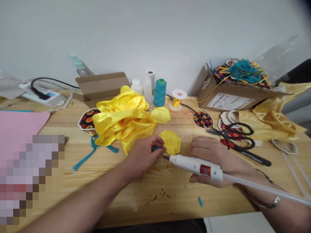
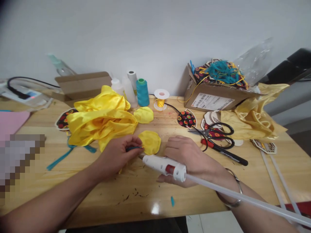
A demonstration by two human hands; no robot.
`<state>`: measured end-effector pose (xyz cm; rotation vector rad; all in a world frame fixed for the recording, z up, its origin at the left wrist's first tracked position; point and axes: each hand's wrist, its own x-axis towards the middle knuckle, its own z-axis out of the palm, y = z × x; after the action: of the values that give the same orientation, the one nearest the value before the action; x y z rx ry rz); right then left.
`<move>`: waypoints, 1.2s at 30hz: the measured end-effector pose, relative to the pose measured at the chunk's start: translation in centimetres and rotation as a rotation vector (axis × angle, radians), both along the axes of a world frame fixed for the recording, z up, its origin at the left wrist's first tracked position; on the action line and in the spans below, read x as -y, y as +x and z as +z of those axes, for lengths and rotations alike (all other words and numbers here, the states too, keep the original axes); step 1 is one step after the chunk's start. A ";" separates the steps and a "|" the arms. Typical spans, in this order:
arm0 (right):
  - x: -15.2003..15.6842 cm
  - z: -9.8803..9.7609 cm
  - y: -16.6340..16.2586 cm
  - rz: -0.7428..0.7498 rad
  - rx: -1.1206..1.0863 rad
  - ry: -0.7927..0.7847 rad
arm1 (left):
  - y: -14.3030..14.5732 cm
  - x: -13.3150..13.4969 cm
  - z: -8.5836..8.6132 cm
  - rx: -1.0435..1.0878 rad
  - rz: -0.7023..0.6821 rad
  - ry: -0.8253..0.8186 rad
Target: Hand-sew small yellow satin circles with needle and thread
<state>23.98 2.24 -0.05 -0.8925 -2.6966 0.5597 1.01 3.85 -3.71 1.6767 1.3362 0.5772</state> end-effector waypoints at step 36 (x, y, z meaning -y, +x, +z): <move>0.5 -0.3 0.6 -0.104 0.121 0.014 | 0.1 0.1 0.3 -0.002 0.003 0.009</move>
<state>24.60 1.71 -0.37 -1.0885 -2.7362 0.4788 1.07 3.79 -3.41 1.6832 1.3391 0.5840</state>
